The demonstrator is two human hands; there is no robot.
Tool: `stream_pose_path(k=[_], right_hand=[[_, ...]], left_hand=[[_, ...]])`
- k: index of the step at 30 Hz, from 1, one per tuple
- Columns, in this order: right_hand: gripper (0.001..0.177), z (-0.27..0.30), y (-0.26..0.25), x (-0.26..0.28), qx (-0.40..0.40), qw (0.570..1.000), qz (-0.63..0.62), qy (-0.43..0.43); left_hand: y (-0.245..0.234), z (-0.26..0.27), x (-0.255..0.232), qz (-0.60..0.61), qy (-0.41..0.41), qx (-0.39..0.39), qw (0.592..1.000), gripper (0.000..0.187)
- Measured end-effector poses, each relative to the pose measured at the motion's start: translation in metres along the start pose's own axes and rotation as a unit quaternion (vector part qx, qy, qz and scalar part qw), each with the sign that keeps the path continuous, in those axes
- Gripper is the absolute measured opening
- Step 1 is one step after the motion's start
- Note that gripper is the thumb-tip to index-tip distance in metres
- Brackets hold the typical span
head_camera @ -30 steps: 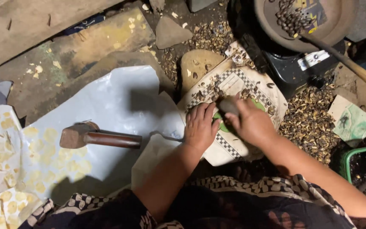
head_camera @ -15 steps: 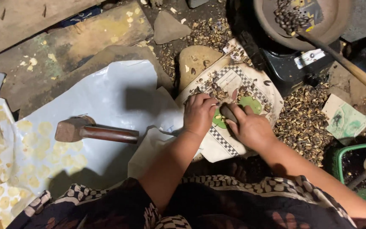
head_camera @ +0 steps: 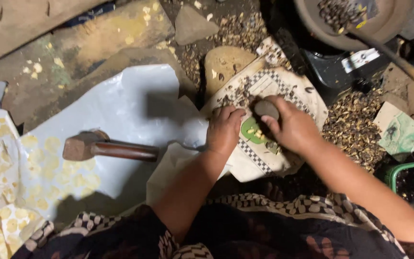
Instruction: Roasting beans in a pan and crushing them using a stone and a mallet tool
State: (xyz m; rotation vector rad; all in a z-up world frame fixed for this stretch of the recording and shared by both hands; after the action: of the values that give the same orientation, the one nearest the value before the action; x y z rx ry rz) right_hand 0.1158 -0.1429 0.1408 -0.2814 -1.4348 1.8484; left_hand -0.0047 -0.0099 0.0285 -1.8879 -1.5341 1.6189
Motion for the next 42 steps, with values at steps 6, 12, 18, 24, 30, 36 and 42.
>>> stream_pose_path(k=[6, 12, 18, 24, 30, 36, 42], right_hand=[[0.053, -0.017, -0.002, -0.017, 0.116, 0.989, -0.027, 0.09], [0.052, 0.004, -0.021, 0.023, 0.117, 0.971, 0.208, -0.015], [0.057, -0.004, -0.006, 0.014, 0.067, 0.99, 0.118, 0.043], [0.052, -0.009, -0.007, 0.025, 0.043, 0.994, 0.09, -0.035], [0.055, -0.013, 0.023, 0.002, 0.058, 0.996, 0.05, 0.039], [0.055, -0.004, 0.015, 0.012, 0.014, 0.988, 0.156, -0.018], [0.055, -0.013, -0.001, 0.041, -0.038, 0.997, 0.054, -0.028]], left_hand=[[0.009, -0.006, 0.004, 0.046, 0.005, -0.025, 0.999, 0.016], [0.003, -0.016, -0.011, 0.022, -0.055, -0.025, 0.998, 0.023], [-0.018, -0.001, -0.005, -0.01, -0.056, -0.011, 0.998, 0.054], [-0.014, -0.006, 0.01, 0.024, 0.039, -0.006, 0.999, 0.023], [-0.022, -0.013, 0.011, 0.06, 0.017, -0.033, 0.997, 0.027], [-0.008, -0.013, 0.009, 0.082, -0.029, -0.016, 0.996, 0.023], [-0.021, 0.004, 0.012, -0.023, -0.086, -0.006, 0.996, 0.036]])
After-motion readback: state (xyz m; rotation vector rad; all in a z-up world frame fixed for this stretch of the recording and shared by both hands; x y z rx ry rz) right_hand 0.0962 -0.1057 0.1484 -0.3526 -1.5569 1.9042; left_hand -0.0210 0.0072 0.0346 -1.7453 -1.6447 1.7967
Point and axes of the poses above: each hand's wrist, its own z-axis away from the middle knuckle, its own y-axis out of the palm, x = y × z, the point moved 4 cm from there along -z, towards the middle knuckle, and after that the axes turned 10 degrees about z, right-handed, at the moved point
